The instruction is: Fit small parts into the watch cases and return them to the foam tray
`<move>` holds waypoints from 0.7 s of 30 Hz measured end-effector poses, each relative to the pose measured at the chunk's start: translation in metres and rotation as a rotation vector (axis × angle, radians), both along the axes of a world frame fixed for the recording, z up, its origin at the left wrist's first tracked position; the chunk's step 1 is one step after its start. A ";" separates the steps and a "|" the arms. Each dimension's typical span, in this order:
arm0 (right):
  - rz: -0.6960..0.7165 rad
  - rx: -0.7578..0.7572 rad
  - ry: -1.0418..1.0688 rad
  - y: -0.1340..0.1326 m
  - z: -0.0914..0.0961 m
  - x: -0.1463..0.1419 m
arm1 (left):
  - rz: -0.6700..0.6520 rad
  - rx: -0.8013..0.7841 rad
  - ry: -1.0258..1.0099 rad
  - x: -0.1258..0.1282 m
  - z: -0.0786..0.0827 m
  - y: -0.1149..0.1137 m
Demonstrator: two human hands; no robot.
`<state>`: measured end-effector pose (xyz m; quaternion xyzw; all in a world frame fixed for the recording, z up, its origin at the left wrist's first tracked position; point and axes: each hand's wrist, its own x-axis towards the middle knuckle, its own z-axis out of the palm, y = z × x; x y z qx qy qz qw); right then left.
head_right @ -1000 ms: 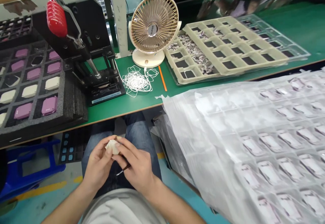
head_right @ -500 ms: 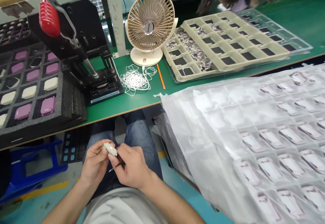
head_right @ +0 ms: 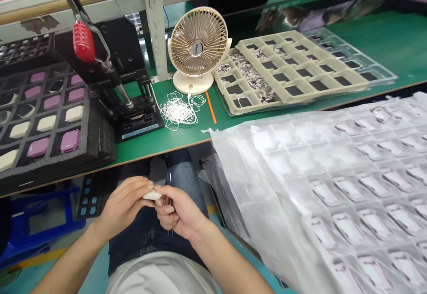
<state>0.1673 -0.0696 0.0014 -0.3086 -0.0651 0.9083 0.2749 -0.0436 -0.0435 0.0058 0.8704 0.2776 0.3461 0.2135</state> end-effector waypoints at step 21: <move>-0.745 2.098 -1.133 0.208 0.167 -0.032 | 0.556 0.088 -0.092 0.059 0.010 0.117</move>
